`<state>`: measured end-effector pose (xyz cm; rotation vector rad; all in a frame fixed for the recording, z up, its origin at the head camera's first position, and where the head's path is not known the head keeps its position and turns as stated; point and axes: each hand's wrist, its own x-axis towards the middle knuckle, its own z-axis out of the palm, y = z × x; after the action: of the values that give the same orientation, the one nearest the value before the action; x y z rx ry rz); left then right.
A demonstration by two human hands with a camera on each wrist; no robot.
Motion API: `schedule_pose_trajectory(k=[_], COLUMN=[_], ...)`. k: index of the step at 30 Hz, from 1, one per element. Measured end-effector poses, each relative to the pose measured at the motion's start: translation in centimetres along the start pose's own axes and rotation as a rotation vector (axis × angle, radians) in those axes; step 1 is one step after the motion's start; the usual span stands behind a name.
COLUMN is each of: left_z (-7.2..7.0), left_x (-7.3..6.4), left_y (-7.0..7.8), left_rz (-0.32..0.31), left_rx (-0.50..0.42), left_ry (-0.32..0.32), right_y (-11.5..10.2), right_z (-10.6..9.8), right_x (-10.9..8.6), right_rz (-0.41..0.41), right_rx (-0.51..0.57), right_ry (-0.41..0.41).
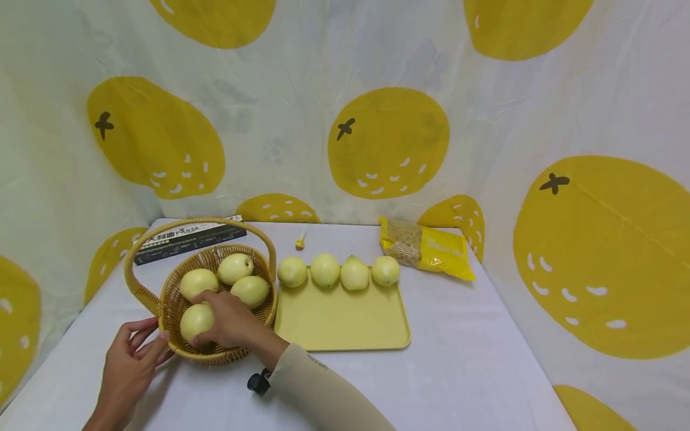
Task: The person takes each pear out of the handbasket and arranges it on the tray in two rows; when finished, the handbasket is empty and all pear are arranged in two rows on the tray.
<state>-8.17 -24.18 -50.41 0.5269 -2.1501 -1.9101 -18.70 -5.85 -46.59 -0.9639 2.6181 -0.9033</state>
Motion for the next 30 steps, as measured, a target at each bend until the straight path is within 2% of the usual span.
schedule_pose_trajectory(k=[7, 11, 19, 30], left_z=[0.0, 0.0, 0.2, 0.1], left_x=[0.1, 0.2, 0.1, 0.0], left_y=[-0.1, -0.1, 0.0, 0.0], left_rz=[-0.020, -0.036, -0.004, 0.012], left_rx=[0.030, 0.036, 0.034, 0.068], left_ry=[0.008, 0.002, 0.006, 0.010], right_y=[0.2, 0.2, 0.4, 0.5], right_z=[0.0, -0.1, -0.2, -0.8], right_x=[-0.4, -0.7, -0.8, -1.3], right_rz=[-0.006, -0.038, -0.087, -0.218], right_rx=[0.100, 0.124, 0.159, 0.329], right_ry=[0.036, 0.075, 0.158, 0.263])
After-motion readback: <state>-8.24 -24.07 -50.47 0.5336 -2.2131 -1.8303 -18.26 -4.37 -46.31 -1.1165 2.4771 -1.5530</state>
